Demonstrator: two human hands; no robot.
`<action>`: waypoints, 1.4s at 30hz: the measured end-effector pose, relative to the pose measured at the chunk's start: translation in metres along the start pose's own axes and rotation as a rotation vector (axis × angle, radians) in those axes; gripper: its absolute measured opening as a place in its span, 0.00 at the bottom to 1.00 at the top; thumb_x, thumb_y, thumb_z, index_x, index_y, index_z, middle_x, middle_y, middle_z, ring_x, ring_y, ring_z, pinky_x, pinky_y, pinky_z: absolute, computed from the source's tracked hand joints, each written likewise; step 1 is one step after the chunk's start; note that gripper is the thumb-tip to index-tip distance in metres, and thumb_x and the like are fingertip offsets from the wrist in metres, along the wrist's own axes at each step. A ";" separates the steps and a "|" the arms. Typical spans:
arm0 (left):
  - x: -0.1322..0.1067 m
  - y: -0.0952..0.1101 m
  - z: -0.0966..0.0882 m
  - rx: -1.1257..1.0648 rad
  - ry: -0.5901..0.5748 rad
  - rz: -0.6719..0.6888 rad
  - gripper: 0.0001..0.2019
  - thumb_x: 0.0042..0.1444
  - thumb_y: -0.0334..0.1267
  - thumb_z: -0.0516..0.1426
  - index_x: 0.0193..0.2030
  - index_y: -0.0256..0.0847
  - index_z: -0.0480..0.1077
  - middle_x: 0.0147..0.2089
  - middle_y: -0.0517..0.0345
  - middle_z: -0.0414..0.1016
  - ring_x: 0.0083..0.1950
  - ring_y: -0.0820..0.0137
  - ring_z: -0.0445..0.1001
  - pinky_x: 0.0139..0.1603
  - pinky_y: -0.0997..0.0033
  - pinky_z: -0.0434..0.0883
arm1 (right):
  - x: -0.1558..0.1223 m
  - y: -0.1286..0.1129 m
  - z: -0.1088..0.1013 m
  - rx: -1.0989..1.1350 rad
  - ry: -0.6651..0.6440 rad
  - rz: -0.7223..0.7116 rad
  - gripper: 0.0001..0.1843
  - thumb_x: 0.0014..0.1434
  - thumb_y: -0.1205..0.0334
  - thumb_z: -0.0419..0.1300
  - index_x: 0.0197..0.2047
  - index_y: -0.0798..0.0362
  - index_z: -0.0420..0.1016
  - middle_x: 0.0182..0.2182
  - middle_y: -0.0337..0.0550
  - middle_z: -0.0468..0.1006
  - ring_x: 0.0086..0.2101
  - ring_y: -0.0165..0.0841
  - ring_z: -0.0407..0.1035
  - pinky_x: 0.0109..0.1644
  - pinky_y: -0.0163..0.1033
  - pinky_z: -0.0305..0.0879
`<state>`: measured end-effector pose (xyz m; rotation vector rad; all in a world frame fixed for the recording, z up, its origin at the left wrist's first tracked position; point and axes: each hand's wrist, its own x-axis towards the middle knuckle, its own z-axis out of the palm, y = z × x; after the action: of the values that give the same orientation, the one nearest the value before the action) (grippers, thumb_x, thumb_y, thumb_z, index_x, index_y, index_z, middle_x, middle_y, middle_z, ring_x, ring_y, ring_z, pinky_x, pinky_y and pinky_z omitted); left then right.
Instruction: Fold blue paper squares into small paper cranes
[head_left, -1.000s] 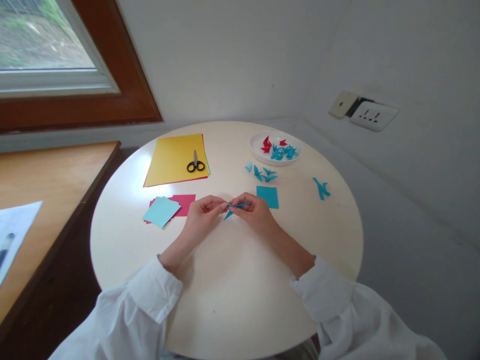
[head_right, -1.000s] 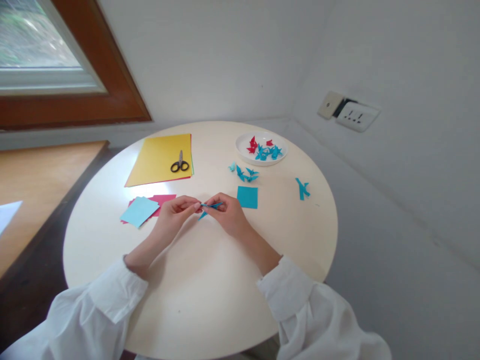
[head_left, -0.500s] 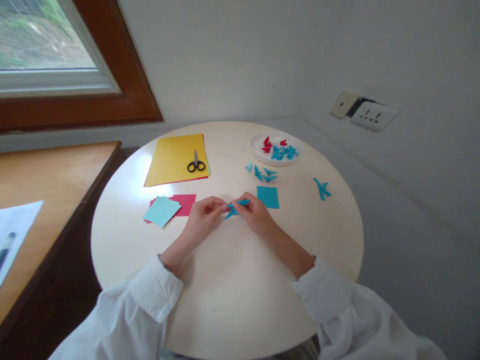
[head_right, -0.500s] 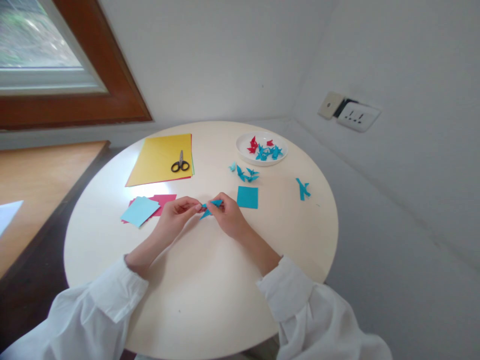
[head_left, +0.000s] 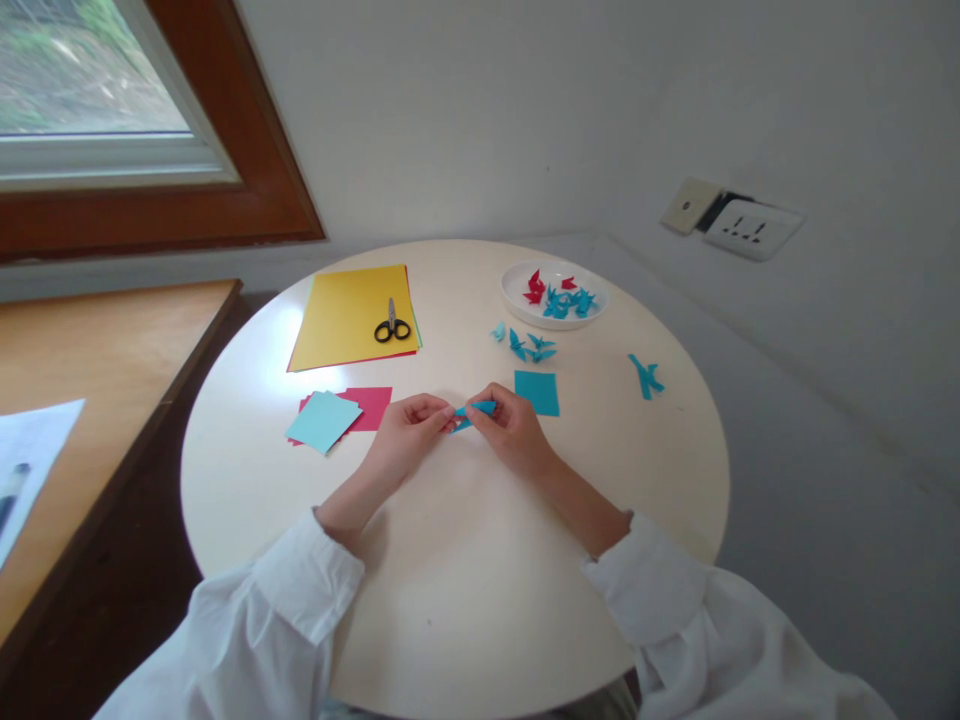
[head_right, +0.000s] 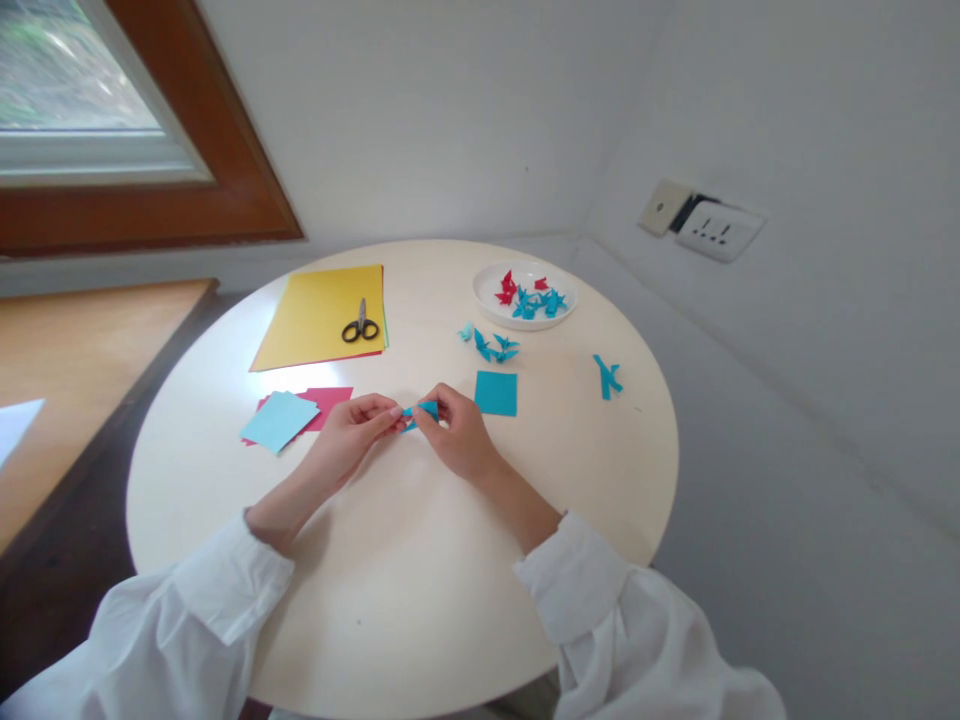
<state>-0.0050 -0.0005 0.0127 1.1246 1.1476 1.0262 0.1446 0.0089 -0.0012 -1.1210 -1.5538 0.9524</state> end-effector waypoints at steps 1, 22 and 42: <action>0.000 0.000 0.000 -0.008 -0.003 -0.011 0.07 0.42 0.37 0.62 0.24 0.36 0.71 0.25 0.59 0.73 0.27 0.75 0.68 0.26 0.77 0.62 | 0.000 0.000 0.000 -0.009 0.005 -0.011 0.08 0.49 0.59 0.55 0.22 0.52 0.62 0.20 0.34 0.64 0.24 0.28 0.59 0.28 0.35 0.55; 0.005 -0.005 -0.004 -0.047 -0.013 -0.019 0.12 0.41 0.40 0.64 0.30 0.35 0.70 0.24 0.57 0.75 0.29 0.71 0.74 0.33 0.72 0.68 | 0.000 0.002 -0.002 -0.088 0.039 0.009 0.10 0.48 0.58 0.56 0.21 0.51 0.60 0.17 0.32 0.59 0.21 0.26 0.53 0.25 0.35 0.50; 0.005 -0.004 -0.002 -0.007 0.009 -0.009 0.09 0.41 0.36 0.61 0.30 0.36 0.69 0.23 0.58 0.75 0.28 0.71 0.74 0.32 0.72 0.68 | 0.000 0.004 -0.002 -0.153 0.041 0.003 0.10 0.48 0.60 0.55 0.20 0.51 0.58 0.16 0.31 0.57 0.21 0.26 0.52 0.25 0.34 0.48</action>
<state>-0.0064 0.0041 0.0082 1.1096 1.1543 1.0289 0.1471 0.0104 -0.0045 -1.2426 -1.6135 0.8181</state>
